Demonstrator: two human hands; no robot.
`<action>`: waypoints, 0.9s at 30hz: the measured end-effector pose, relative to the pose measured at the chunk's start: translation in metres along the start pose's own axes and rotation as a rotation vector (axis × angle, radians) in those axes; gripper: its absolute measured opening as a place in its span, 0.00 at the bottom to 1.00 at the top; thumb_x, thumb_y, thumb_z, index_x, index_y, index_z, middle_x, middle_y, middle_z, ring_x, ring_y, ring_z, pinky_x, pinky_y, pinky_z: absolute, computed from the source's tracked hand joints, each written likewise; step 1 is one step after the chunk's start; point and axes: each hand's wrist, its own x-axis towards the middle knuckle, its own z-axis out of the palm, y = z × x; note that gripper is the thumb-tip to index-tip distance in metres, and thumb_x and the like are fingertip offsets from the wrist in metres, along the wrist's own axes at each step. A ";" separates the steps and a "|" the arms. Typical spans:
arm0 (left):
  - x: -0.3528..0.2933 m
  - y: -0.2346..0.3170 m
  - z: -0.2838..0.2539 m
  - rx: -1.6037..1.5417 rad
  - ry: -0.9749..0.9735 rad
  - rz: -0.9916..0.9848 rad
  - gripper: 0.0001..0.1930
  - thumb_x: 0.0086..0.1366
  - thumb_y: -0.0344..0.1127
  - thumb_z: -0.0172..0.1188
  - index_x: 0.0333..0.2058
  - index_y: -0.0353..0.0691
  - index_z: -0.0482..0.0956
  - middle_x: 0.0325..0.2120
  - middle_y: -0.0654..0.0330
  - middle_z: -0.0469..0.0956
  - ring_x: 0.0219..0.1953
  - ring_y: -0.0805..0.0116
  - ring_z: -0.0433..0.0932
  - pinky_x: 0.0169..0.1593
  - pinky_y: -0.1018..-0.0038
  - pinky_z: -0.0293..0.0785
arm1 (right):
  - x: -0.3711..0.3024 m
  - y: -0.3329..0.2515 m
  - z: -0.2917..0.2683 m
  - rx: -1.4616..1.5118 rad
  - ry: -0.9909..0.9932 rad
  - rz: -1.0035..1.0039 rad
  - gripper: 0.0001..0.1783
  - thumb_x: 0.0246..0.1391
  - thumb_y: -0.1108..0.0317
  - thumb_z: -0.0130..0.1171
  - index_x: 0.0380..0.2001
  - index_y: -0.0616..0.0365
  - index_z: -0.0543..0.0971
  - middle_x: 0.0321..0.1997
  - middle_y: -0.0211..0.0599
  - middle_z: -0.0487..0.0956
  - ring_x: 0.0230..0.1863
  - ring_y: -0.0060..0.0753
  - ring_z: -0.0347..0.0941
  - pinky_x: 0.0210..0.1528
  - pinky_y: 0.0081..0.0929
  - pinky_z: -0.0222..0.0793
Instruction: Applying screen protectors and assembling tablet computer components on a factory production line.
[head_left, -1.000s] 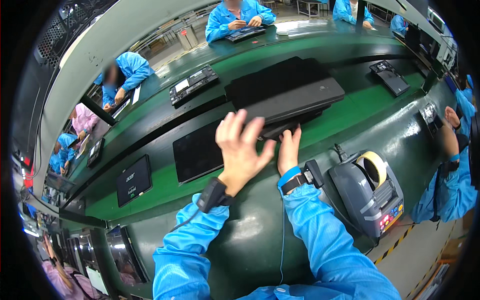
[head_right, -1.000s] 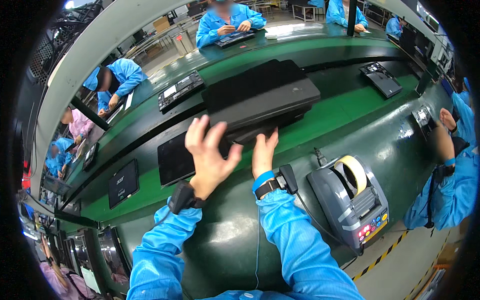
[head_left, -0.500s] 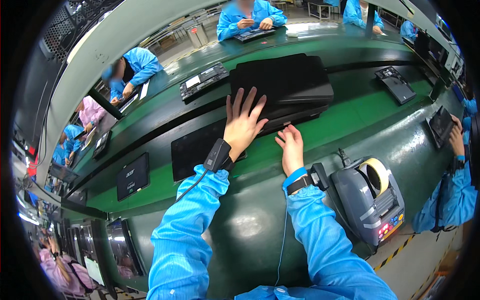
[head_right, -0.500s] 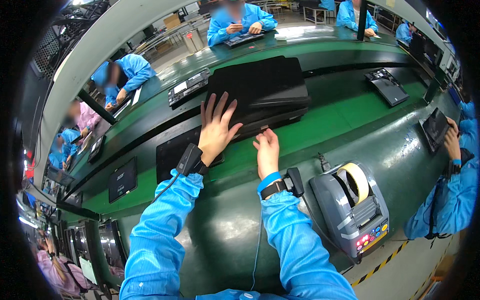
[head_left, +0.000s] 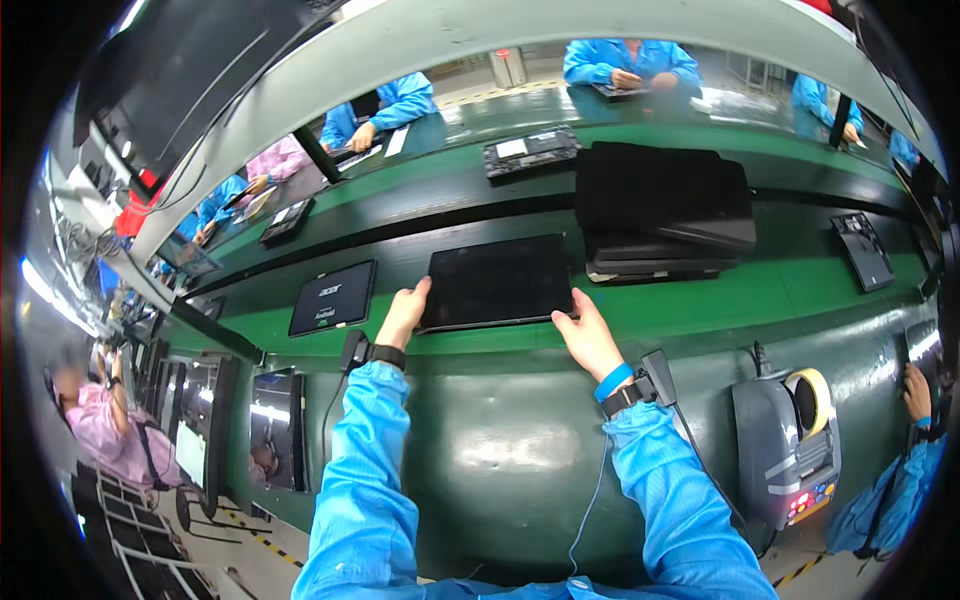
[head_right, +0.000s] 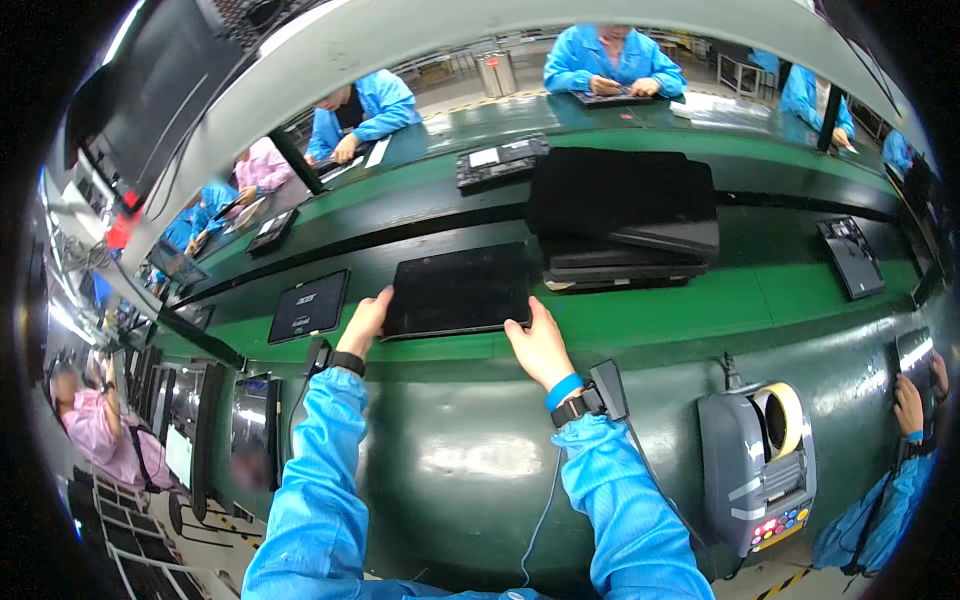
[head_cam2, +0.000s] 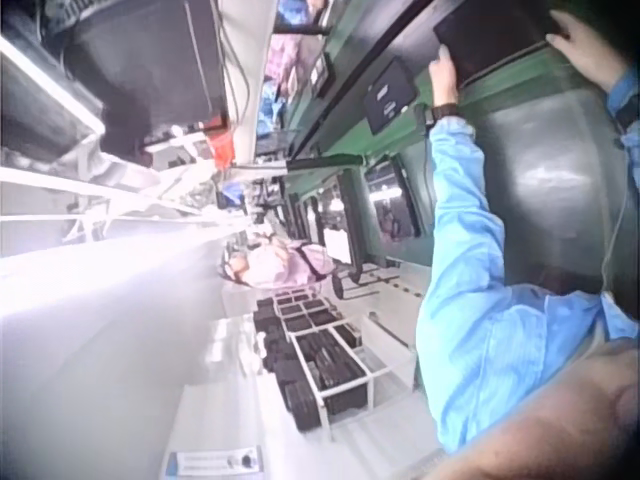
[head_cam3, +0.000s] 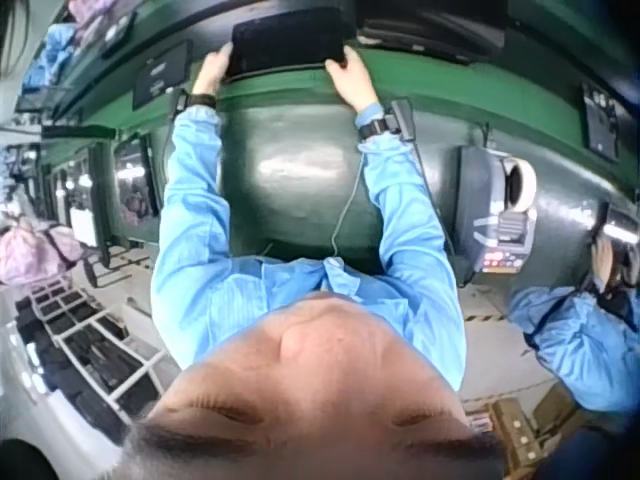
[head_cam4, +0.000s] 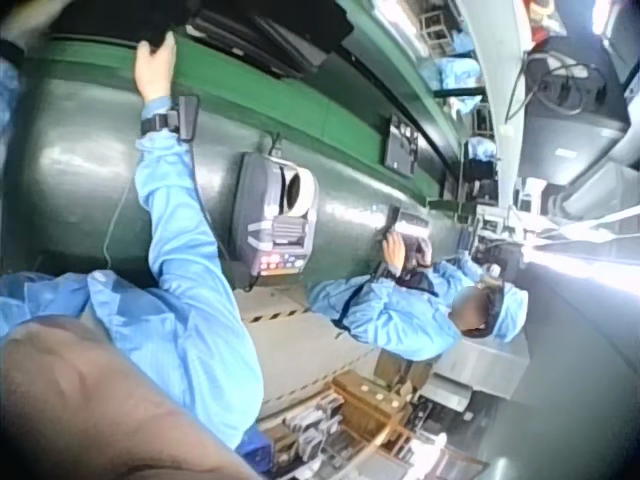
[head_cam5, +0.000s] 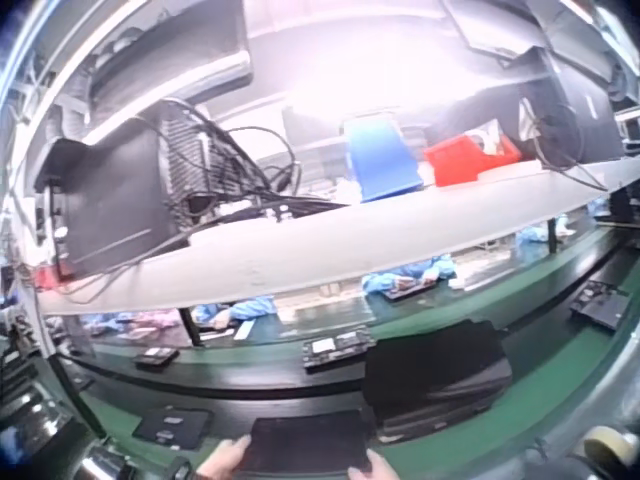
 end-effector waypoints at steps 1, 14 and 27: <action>-0.001 0.011 0.002 0.059 -0.005 -0.026 0.35 0.61 0.61 0.51 0.36 0.24 0.75 0.24 0.57 0.73 0.24 0.66 0.71 0.27 0.68 0.65 | 0.002 0.011 0.004 0.046 0.030 -0.027 0.36 0.53 0.61 0.57 0.59 0.74 0.60 0.57 0.54 0.68 0.55 0.40 0.68 0.54 0.29 0.65; -0.179 0.009 -0.036 -0.069 -0.101 0.171 0.39 0.66 0.65 0.38 0.28 0.25 0.73 0.21 0.53 0.73 0.30 0.61 0.75 0.35 0.67 0.70 | -0.015 -0.021 0.010 0.574 0.042 -0.054 0.20 0.58 0.68 0.56 0.52 0.61 0.67 0.48 0.34 0.71 0.48 0.26 0.66 0.52 0.25 0.63; -0.458 -0.040 0.069 -0.502 -0.826 -0.144 0.22 0.68 0.53 0.46 0.40 0.36 0.72 0.27 0.65 0.70 0.20 0.78 0.70 0.20 0.80 0.69 | -0.093 0.026 -0.047 0.133 -0.133 -0.253 0.11 0.63 0.66 0.48 0.37 0.62 0.76 0.34 0.25 0.73 0.39 0.20 0.64 0.46 0.19 0.59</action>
